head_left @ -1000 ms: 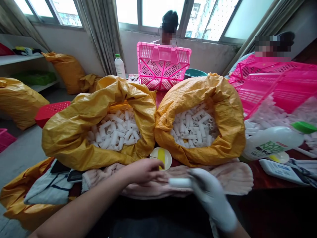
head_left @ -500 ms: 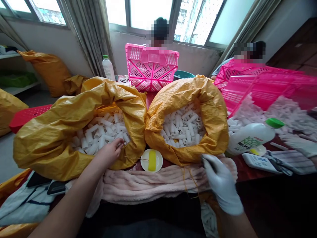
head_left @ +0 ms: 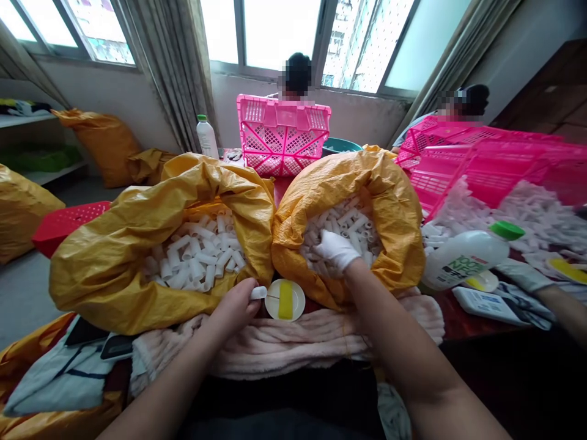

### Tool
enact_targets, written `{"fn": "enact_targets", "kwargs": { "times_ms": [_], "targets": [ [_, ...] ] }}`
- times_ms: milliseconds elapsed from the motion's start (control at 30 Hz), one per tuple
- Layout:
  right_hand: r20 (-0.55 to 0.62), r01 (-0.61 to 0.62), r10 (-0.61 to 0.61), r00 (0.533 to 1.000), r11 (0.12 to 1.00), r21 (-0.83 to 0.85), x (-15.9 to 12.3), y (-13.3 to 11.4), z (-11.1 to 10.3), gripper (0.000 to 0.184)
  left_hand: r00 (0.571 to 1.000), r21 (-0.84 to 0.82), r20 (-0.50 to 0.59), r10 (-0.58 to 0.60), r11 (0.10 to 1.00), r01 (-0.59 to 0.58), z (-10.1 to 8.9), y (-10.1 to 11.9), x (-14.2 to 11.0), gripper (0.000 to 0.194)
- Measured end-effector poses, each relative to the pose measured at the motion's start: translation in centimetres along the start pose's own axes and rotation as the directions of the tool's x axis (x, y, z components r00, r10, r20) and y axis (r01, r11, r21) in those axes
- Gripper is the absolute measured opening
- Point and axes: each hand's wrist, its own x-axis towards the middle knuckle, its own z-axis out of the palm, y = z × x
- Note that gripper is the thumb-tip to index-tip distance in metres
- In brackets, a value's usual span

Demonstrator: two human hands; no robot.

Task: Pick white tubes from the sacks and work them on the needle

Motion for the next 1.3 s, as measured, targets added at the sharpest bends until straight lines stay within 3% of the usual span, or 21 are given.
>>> {"fn": "enact_targets", "kwargs": {
  "times_ms": [100, 167, 233, 333, 400, 500, 600, 767, 933, 1067, 1167, 1233, 1300],
  "targets": [
    [0.046, -0.063, 0.055, 0.997, 0.98, 0.188, -4.3, 0.2, -1.0, 0.029, 0.997, 0.176, -0.042, 0.061, 0.983, -0.053, 0.0, -0.5, 0.2, 0.012],
    [0.127, -0.049, -0.005, 0.992, 0.908, 0.415, -7.0, 0.0, 0.0, 0.032, 0.995, 0.267, -0.04, 0.096, 0.96, -0.082, -0.1, -0.7, 0.3, 0.017],
    [0.122, 0.021, -0.099, 0.988, 0.855, 0.518, -8.6, -0.3, 2.1, 0.03, 0.993, 0.362, 0.023, 0.113, 0.925, -0.114, -0.1, -0.7, 0.3, 0.017],
    [0.014, 0.183, -0.205, 0.979, 0.898, 0.4, -8.8, -0.5, 5.7, 0.028, 0.986, 0.427, 0.135, 0.093, 0.893, -0.143, 0.2, -0.6, 0.6, 0.015],
    [0.005, 0.248, -0.259, 0.966, 0.932, 0.263, -8.3, -0.3, 7.3, 0.025, 0.989, 0.444, 0.14, 0.057, 0.889, -0.114, 0.5, -0.6, 0.8, 0.017],
    [0.056, 0.377, -0.383, 0.922, 0.921, 0.094, -8.0, 0.2, 8.1, 0.026, 0.993, 0.44, 0.114, 0.001, 0.897, -0.051, 0.9, -0.6, 1.0, 0.021],
    [0.077, 0.516, -0.518, 0.852, 0.855, 0.054, -8.6, 0.7, 8.0, 0.032, 0.993, 0.429, 0.119, 0.001, 0.902, -0.052, 1.0, -0.6, 1.0, 0.019],
    [-0.032, 0.459, -0.458, 0.889, 0.885, 0.081, -9.4, 1.0, 8.6, 0.031, 0.994, 0.444, 0.104, 0.014, 0.894, -0.059, 1.0, -0.6, 0.9, 0.017],
    [0.04, 0.588, -0.596, 0.802, 0.799, 0.129, -10.2, 0.6, 8.9, 0.036, 0.995, 0.471, 0.1, 0.027, 0.879, -0.071, 1.0, -0.6, 1.0, 0.018],
    [-0.021, 0.506, -0.513, 0.858, 0.837, 0.208, -10.1, 0.1, 8.6, 0.033, 0.993, 0.461, 0.109, 0.034, 0.883, -0.081, 0.9, -0.6, 1.0, 0.017],
    [-0.054, 0.479, -0.477, 0.877, 0.866, 0.144, -10.0, 0.2, 8.7, 0.026, 0.994, 0.454, 0.101, 0.035, 0.887, -0.077, 0.9, -0.6, 1.0, 0.018],
    [-0.054, 0.526, -0.524, 0.85, 0.849, 0.052, -10.2, 0.6, 8.8, 0.026, 0.995, 0.457, 0.091, 0.03, 0.887, -0.069, 1.0, -0.7, 1.0, 0.019],
    [-0.007, 0.614, -0.615, 0.788, 0.788, -0.036, -10.7, 0.9, 8.8, 0.025, 0.996, 0.458, 0.083, 0.026, 0.887, -0.061, 1.1, -0.7, 1.0, 0.02]
  ]
}}
